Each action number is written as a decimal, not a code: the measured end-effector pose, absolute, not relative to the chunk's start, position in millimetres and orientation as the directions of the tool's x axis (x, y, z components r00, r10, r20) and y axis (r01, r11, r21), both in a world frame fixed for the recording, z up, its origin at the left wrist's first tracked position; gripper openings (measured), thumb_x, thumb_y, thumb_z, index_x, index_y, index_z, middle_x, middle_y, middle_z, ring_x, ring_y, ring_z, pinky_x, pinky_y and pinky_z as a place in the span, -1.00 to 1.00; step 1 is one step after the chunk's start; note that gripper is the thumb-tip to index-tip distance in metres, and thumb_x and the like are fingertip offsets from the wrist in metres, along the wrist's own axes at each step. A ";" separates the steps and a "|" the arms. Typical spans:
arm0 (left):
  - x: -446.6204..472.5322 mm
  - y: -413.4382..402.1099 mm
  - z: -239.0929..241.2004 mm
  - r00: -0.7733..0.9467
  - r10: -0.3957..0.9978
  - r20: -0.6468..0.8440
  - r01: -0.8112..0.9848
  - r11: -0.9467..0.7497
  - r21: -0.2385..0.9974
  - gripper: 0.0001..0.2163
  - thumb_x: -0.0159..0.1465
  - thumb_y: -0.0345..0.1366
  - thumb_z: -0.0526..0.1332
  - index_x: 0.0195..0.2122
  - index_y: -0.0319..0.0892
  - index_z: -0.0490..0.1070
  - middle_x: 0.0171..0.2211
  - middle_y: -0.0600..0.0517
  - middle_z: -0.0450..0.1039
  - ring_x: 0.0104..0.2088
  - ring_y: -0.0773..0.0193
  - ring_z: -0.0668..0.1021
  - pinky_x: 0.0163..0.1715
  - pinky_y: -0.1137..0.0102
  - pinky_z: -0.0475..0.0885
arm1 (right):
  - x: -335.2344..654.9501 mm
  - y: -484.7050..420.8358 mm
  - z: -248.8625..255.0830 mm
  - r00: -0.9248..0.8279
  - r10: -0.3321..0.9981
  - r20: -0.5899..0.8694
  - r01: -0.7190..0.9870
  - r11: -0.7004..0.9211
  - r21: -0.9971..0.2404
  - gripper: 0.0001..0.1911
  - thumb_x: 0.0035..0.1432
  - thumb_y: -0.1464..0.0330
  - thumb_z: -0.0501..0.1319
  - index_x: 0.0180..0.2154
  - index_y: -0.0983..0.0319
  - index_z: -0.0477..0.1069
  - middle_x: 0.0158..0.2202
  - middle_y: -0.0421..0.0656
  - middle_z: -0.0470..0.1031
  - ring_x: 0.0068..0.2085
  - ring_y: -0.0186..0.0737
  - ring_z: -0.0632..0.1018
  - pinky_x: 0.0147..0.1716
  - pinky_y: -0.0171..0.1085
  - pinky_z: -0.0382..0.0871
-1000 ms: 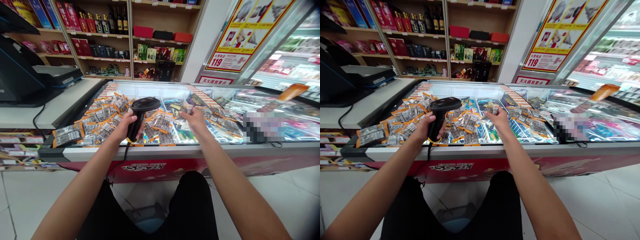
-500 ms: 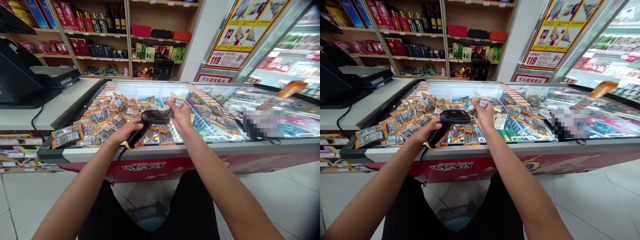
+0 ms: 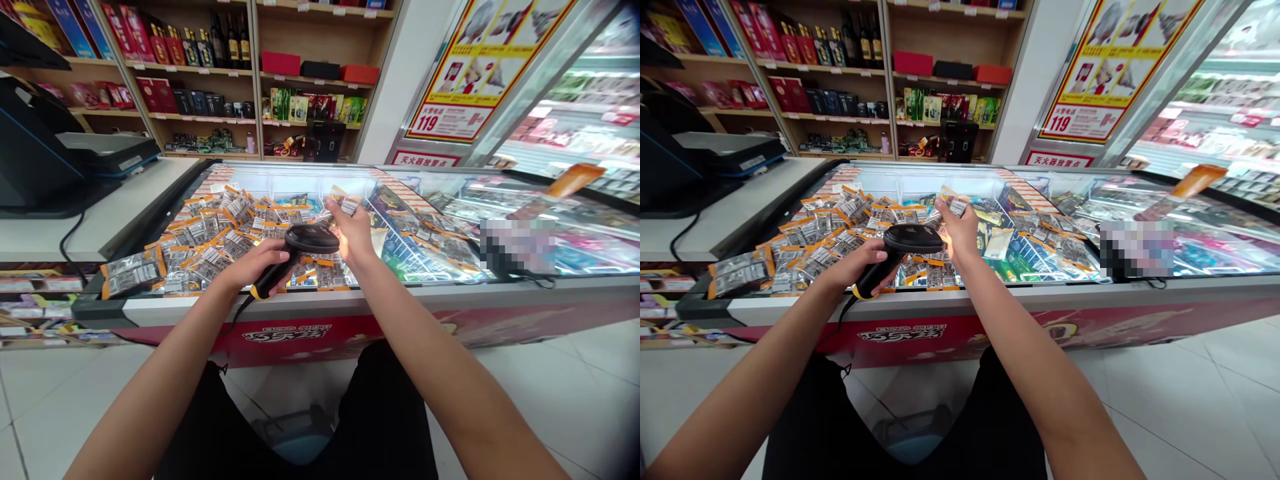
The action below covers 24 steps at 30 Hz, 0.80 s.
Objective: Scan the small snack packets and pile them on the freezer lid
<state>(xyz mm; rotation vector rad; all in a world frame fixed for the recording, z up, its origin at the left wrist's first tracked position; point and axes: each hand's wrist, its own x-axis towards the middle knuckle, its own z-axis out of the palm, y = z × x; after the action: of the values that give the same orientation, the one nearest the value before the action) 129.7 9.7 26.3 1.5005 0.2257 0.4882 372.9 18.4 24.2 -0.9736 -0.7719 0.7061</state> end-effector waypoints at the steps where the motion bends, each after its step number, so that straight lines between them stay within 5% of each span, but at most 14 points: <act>1: 129.7 9.6 26.6 0.880 0.449 0.155 -0.169 -0.008 0.986 -0.55 0.35 0.10 0.36 -0.05 -0.24 0.55 -0.60 0.02 0.49 -0.75 0.27 0.43 -0.73 0.43 0.31 | 373.8 18.6 23.8 0.538 0.805 0.250 -0.168 0.393 -0.904 -0.38 -0.11 0.03 0.68 -0.12 0.09 0.49 -0.12 -0.19 0.73 0.05 -0.04 0.73 0.00 -0.13 0.68; 8: 129.5 9.9 26.7 0.868 0.474 0.146 -0.160 -0.012 0.987 -0.46 0.34 0.10 0.37 0.12 -0.25 0.55 -0.59 0.04 0.50 -0.75 0.27 0.43 -0.73 0.43 0.32 | 379.1 21.8 24.0 0.545 0.820 0.174 -0.247 0.355 -0.902 -0.35 -0.14 0.00 0.70 -0.13 0.08 0.48 -0.06 -0.14 0.75 0.11 -0.01 0.73 0.00 -0.09 0.72; 17: 130.5 6.7 30.5 0.866 0.481 0.138 -0.144 -0.025 0.989 -0.47 0.33 0.12 0.37 0.08 -0.26 0.55 -0.59 0.05 0.48 -0.75 0.26 0.42 -0.74 0.42 0.34 | 380.1 19.0 26.6 0.513 0.846 0.144 -0.352 0.360 -0.864 -0.40 -0.14 0.04 0.72 -0.17 0.10 0.52 -0.09 -0.13 0.76 0.10 0.00 0.74 0.05 -0.06 0.72; 24: 129.3 9.0 27.7 0.863 0.483 0.147 -0.154 -0.027 0.988 -0.48 0.35 0.11 0.36 0.09 -0.25 0.55 -0.58 0.04 0.49 -0.74 0.26 0.43 -0.73 0.42 0.32 | 377.7 20.6 23.2 0.530 0.828 0.186 -0.280 0.378 -0.883 -0.45 -0.03 -0.03 0.66 -0.17 0.07 0.51 -0.10 -0.16 0.74 0.07 -0.02 0.73 0.01 -0.07 0.71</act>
<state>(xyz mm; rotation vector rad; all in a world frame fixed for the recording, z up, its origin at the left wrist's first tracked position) 129.3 9.0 27.7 1.5178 0.2719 0.5186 377.7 20.6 23.2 -0.9223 -0.7008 0.7870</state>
